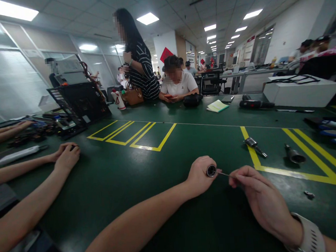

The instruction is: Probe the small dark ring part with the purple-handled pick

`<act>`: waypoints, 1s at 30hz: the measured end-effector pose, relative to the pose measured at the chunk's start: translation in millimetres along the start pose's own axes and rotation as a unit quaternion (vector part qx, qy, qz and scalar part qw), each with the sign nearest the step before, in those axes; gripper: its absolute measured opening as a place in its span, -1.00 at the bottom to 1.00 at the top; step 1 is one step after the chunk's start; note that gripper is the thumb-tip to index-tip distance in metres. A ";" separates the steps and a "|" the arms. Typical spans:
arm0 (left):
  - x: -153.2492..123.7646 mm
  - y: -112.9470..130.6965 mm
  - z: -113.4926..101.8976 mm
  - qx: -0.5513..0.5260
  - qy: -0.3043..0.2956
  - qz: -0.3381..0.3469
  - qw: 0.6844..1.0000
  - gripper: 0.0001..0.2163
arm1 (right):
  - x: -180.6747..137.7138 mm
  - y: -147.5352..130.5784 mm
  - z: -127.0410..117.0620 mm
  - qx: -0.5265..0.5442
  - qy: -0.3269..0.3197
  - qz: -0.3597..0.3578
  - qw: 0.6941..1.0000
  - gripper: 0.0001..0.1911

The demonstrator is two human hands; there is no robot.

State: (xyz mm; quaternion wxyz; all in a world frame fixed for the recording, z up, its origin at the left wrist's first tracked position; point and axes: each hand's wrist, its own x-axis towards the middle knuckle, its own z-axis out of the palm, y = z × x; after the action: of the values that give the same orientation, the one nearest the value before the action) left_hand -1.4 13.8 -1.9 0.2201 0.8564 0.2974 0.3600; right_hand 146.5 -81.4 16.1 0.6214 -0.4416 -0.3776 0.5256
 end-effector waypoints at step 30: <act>-0.1 -0.6 -0.5 0.009 0.003 -0.010 1.000 -0.80 | -7.5 7.3 -3.8 -0.059 -0.005 -0.057 0.997 -0.90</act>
State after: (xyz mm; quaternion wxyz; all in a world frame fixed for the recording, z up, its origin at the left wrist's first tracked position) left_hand -2.1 14.3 -2.0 0.2153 0.8545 0.3095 0.3573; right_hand 146.5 -89.0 7.9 0.6214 -0.4529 -0.4359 0.4678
